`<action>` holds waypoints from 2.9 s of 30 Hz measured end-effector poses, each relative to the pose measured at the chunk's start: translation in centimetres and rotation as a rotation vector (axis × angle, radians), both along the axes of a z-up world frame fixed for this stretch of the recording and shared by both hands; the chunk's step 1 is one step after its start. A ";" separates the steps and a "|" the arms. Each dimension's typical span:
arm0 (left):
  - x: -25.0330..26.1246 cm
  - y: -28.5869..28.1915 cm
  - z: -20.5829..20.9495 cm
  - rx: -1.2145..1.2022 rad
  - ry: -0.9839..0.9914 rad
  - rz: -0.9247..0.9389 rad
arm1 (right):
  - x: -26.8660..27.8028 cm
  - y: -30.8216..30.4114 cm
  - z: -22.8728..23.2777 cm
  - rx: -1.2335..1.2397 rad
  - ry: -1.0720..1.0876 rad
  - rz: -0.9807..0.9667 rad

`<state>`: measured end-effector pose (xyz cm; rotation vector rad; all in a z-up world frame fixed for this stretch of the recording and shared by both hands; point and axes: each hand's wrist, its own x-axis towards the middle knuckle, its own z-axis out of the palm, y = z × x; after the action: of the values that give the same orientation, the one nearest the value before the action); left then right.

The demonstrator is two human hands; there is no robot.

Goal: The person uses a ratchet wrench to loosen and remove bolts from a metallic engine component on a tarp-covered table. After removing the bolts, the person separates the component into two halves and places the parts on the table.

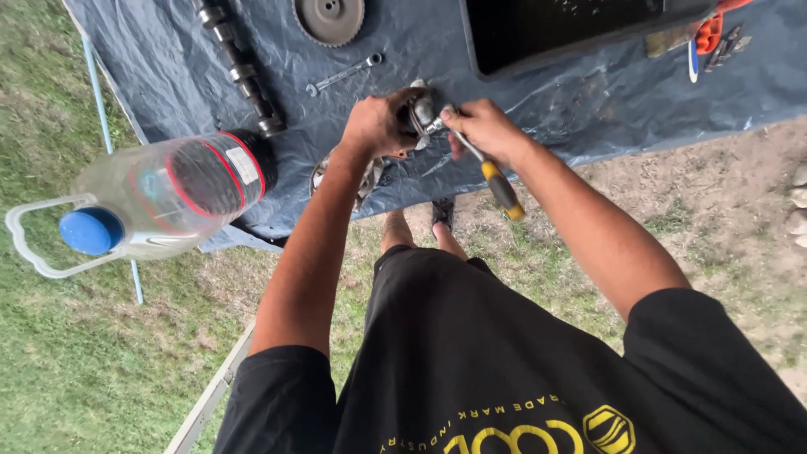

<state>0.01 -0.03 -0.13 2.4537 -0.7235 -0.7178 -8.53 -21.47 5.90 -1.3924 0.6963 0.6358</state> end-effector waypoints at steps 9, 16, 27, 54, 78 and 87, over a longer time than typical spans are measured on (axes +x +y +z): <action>0.2 0.0 2.1 0.029 0.016 -0.023 | 0.5 -0.4 0.9 -0.055 0.040 0.112; 0.0 0.1 1.3 0.038 0.018 -0.015 | 0.9 -0.8 -2.1 -0.189 -0.070 0.194; 0.3 0.1 2.5 0.055 0.022 -0.022 | 2.3 -0.3 0.3 -0.080 0.107 0.113; 0.8 0.5 1.4 0.049 0.044 -0.053 | 1.5 0.2 -0.9 0.036 0.115 -0.101; 0.5 0.4 2.2 0.045 0.083 0.012 | 2.1 0.0 -0.9 -0.083 0.111 0.018; 0.7 0.0 2.1 0.095 0.065 -0.001 | 2.6 -0.2 -1.1 -0.149 0.066 0.024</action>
<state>0.72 0.02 2.01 2.5023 -0.6800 -0.8458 -5.90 -21.68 4.82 -1.5247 0.7935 0.6621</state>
